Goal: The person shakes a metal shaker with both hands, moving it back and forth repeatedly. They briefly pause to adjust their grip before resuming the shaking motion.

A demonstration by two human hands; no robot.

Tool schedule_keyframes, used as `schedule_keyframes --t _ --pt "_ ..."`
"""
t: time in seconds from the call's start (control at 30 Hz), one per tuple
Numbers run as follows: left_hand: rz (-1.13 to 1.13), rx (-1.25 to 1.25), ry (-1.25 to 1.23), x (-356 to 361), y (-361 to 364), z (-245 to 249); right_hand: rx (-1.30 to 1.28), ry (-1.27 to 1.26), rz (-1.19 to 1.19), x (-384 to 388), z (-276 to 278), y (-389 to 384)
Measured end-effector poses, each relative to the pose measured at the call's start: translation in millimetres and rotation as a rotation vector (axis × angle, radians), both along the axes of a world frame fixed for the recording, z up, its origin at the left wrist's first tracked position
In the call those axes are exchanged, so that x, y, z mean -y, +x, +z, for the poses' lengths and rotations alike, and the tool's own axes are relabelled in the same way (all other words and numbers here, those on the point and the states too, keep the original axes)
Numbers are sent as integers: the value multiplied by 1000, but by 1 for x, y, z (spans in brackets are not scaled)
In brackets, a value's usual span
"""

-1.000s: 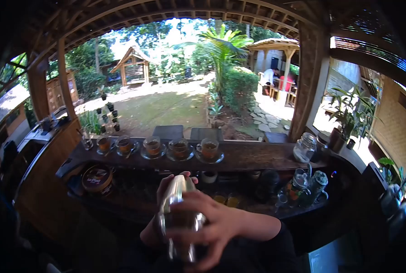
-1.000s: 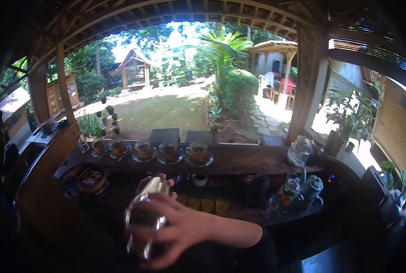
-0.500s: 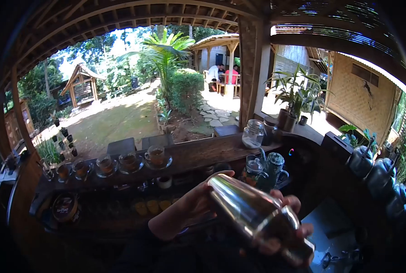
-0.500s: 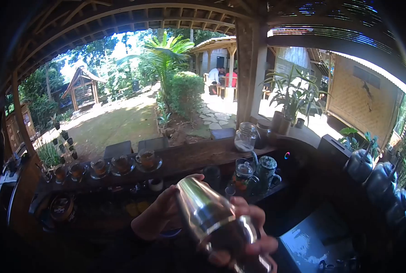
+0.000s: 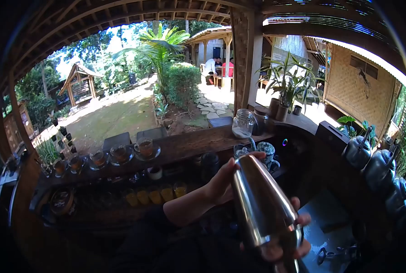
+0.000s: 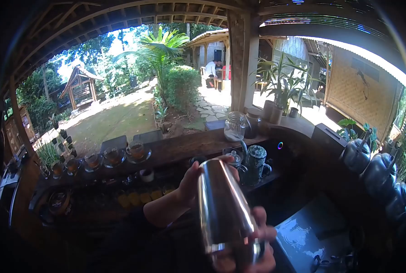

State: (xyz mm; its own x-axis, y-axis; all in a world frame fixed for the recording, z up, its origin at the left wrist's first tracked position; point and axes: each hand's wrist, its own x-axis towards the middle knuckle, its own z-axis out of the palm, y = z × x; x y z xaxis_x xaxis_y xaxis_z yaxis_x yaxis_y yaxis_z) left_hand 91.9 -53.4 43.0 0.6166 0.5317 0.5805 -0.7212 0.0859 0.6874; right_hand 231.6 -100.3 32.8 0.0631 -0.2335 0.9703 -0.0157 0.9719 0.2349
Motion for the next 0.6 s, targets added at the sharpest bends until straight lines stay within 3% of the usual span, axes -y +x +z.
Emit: schedule_keyframes --t 0.03,0.07,0.1,0.13,0.17,0.23,0.3,0.37,0.43,0.5,0.53,0.57,0.6 --pt "37 -13 -264 -10 2 -11 57 10 1 2 -3 3" --pt "46 -23 -405 -22 3 -24 4 -255 -166 1 -1 -2" --pt "54 -32 -542 -37 2 -38 -20 -5 74 -43 -5 -3" --pt "49 -95 -575 -53 -4 -58 -74 -105 -175 -51 -6 -3" --pt "83 -162 -571 -52 -6 -62 -71 -95 -164 -50 -2 2" --pt "-10 -157 -508 -38 -3 -51 -63 -170 -41 -31 9 15" --pt "239 -129 -308 2 15 -2 -57 -225 -94 -6 16 11" --pt "150 -29 83 6 16 2 -28 -186 39 -12 14 7" --pt "116 29 139 -2 19 -4 6 -149 170 -16 11 7" --pt "231 -24 -306 -15 19 -14 35 -110 298 -19 7 10" --pt "322 -47 -471 -27 22 -22 28 -96 121 -44 6 13" --pt "235 -80 -571 -56 12 -53 22 -80 -59 -72 1 18" --pt "254 -107 -570 -59 10 -60 44 -221 -6 -79 -8 25"
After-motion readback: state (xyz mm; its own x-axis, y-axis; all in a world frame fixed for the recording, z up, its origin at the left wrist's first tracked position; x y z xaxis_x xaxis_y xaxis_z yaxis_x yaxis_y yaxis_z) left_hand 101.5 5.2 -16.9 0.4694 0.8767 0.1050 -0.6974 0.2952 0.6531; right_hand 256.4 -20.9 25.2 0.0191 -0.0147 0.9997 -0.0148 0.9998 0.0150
